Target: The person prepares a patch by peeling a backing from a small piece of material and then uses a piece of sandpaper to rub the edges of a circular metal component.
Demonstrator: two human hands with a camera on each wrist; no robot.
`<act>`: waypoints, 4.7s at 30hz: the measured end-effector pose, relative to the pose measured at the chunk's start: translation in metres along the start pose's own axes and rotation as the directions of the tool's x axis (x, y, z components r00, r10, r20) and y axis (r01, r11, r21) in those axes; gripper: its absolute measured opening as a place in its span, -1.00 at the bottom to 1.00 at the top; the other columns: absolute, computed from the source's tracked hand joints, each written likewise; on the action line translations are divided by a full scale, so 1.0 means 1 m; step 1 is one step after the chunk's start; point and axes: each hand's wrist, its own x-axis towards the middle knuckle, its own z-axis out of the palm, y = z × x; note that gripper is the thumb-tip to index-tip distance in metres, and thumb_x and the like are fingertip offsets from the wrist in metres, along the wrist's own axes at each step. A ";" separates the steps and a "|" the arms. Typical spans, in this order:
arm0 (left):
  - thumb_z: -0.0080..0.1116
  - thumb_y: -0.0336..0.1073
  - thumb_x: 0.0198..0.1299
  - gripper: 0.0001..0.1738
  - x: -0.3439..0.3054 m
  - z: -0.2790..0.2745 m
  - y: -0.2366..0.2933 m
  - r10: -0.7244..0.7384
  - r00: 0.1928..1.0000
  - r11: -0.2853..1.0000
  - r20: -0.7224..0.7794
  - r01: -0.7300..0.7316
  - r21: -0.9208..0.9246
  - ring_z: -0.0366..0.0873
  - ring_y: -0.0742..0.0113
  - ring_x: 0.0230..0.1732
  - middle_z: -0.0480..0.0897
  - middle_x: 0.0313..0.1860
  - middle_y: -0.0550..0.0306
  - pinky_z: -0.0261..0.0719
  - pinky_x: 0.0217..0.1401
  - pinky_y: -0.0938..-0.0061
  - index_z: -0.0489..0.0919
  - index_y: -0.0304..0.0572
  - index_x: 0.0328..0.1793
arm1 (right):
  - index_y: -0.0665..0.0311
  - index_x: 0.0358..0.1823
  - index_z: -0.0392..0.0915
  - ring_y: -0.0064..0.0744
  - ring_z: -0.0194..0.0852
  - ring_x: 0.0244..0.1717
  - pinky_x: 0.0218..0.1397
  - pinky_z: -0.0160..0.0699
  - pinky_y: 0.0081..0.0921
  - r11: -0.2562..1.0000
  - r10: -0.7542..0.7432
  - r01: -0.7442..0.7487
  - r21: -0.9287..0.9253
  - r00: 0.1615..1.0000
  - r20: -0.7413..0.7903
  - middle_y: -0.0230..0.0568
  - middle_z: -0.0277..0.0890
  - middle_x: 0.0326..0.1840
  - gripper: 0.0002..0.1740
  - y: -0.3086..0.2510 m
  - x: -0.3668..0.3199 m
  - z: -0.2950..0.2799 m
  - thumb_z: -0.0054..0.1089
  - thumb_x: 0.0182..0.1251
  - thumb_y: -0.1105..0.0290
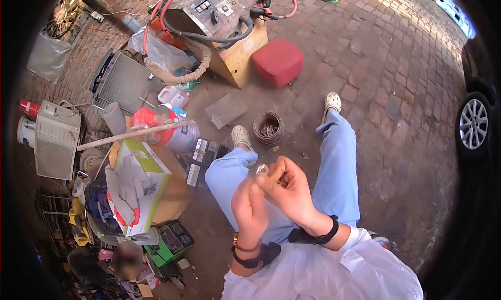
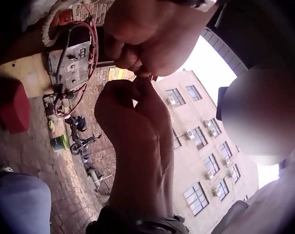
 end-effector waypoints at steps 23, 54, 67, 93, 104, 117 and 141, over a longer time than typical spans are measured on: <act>-0.18 -0.36 0.42 -0.69 -0.001 0.001 0.015 -0.039 0.994 0.988 0.105 0.054 -0.146 0.41 0.36 -0.44 0.52 -0.46 0.10 0.35 -0.34 0.48 0.46 -0.39 -0.37 | 0.32 -0.23 0.42 -0.76 0.05 -0.56 -0.52 0.14 -0.73 0.962 0.119 -0.155 0.227 0.979 0.164 -0.50 0.23 -0.50 -0.74 -0.015 0.003 -0.016 0.00 0.49 0.23; -0.20 -0.27 0.43 -0.58 -0.004 -0.009 0.006 0.345 0.908 0.912 -0.236 -0.384 -0.142 0.54 0.23 -0.33 0.55 -0.14 -0.29 0.56 -0.25 0.49 0.48 -0.55 -0.34 | 0.25 -0.21 0.46 -0.28 0.47 -0.16 -0.03 0.37 -0.42 0.698 -0.575 0.650 -0.300 0.759 0.306 -0.21 0.58 -0.23 -0.68 -0.024 0.000 -0.019 0.31 0.00 0.65; -0.23 -0.53 0.14 -0.81 -0.015 -0.007 0.002 0.301 0.902 0.915 -0.310 -0.365 -0.173 0.55 0.20 -0.36 0.56 -0.23 -0.31 0.61 -0.25 0.43 0.39 -0.51 -0.44 | 0.14 -0.22 0.50 -0.30 0.49 -0.21 -0.11 0.40 -0.45 0.379 -0.702 0.751 -0.541 0.614 0.360 -0.35 0.57 -0.23 -0.60 -0.032 -0.007 -0.018 0.45 -0.16 0.49; -0.14 -0.44 0.39 -0.72 0.001 -0.006 0.013 0.105 0.990 0.952 -0.098 -0.128 -0.278 0.60 0.35 -0.34 0.58 -0.04 -0.12 0.56 -0.33 0.58 0.60 -0.49 -0.08 | 0.33 -0.28 0.32 -0.63 0.29 -0.57 -0.56 0.32 -0.69 0.976 0.195 -0.205 0.069 0.973 0.126 -0.27 0.40 -0.37 -0.90 -0.030 -0.004 -0.022 0.05 0.34 0.51; -0.12 -0.48 0.38 -0.75 0.004 -0.006 0.004 0.108 0.991 0.965 -0.073 -0.123 -0.231 0.57 0.32 -0.17 0.57 -0.03 -0.12 0.56 -0.29 0.59 0.59 -0.48 -0.09 | 0.37 -0.18 0.35 -0.48 0.61 -0.24 -0.21 0.69 -0.56 0.992 0.109 -0.112 0.049 0.992 0.063 -0.16 0.54 -0.23 -0.94 -0.024 0.002 -0.022 -0.03 0.44 0.51; -0.07 -0.46 0.35 -0.76 0.007 -0.009 0.015 0.003 0.995 0.990 -0.099 -0.017 -0.141 0.53 0.20 -0.08 0.60 -0.06 -0.07 0.46 0.01 0.42 0.60 -0.49 -0.10 | 0.37 -0.14 0.36 -0.58 0.41 -0.05 0.04 0.46 -0.60 0.997 0.035 -0.028 -0.068 0.994 0.101 -0.32 0.37 -0.13 -0.74 -0.023 0.005 -0.023 -0.01 0.18 0.80; -0.16 -0.47 0.21 -0.76 -0.007 -0.010 -0.002 0.426 0.875 0.873 -0.230 -0.465 -0.149 0.51 0.19 -0.16 0.49 0.11 -0.26 0.49 -0.11 0.40 0.55 -0.45 -0.32 | 0.26 -0.35 0.51 -0.32 0.58 -0.29 -0.29 0.55 -0.54 0.620 -0.594 0.715 -0.322 0.696 0.403 -0.02 0.61 -0.10 -0.83 -0.036 0.000 -0.030 0.27 0.08 0.67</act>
